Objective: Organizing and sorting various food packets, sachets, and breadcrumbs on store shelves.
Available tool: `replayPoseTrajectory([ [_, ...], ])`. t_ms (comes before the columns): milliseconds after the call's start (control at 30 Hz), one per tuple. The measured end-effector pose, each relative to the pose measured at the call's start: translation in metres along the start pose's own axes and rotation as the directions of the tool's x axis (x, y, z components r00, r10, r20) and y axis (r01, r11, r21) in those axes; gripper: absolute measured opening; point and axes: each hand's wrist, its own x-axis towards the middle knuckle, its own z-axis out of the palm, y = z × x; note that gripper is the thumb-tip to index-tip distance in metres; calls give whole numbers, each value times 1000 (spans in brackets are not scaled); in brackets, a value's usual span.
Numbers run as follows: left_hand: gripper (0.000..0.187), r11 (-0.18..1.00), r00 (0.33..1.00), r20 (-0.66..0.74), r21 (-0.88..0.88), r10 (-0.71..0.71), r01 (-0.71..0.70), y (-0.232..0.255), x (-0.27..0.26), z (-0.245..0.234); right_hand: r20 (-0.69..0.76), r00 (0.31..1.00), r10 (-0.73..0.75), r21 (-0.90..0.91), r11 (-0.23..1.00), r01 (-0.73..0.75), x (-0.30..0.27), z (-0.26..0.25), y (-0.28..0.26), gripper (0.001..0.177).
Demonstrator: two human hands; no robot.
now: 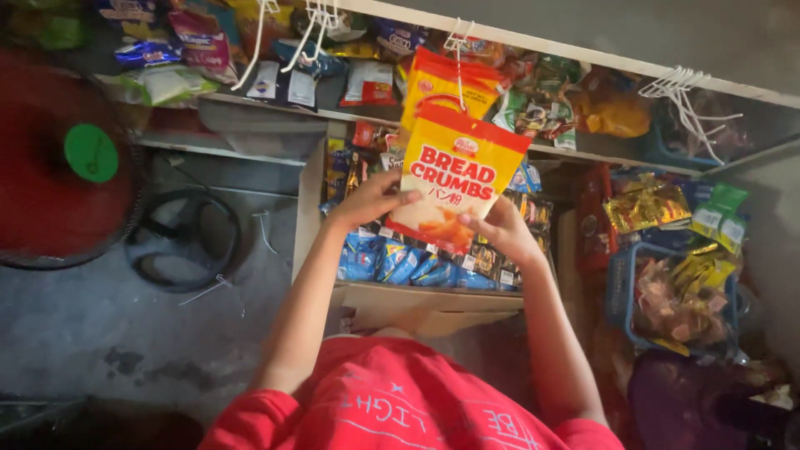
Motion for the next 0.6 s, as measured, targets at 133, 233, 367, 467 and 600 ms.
replayPoseTrajectory([
  [133, 50, 1000, 999, -48, 1, 24, -24, -28, 15, 13, -52, 999, -7, 23, 1000, 8, -4, 2, 31, 54],
  [233, 48, 991, 995, -103, 132, -7, 21, -83, 32, 29, -144, 988, 55, 56, 997, -48, -4, 2, 72, 59],
  [367, 60, 734, 991, -113, 666, -75, 132, -166, 33, 63, -472, 881, 30, 53, 999, -6, 2, -15, 140, 64],
  [467, 92, 430, 982, -89, 890, -164, 153, -190, 9, 86, -593, 783, -189, -367, 929, -53, 14, -28, 218, 73],
  [600, 120, 207, 974, -49, 974, -221, 96, -209, -3, 97, -544, 804, -241, -759, 549, -350, 11, -16, 264, 86],
])
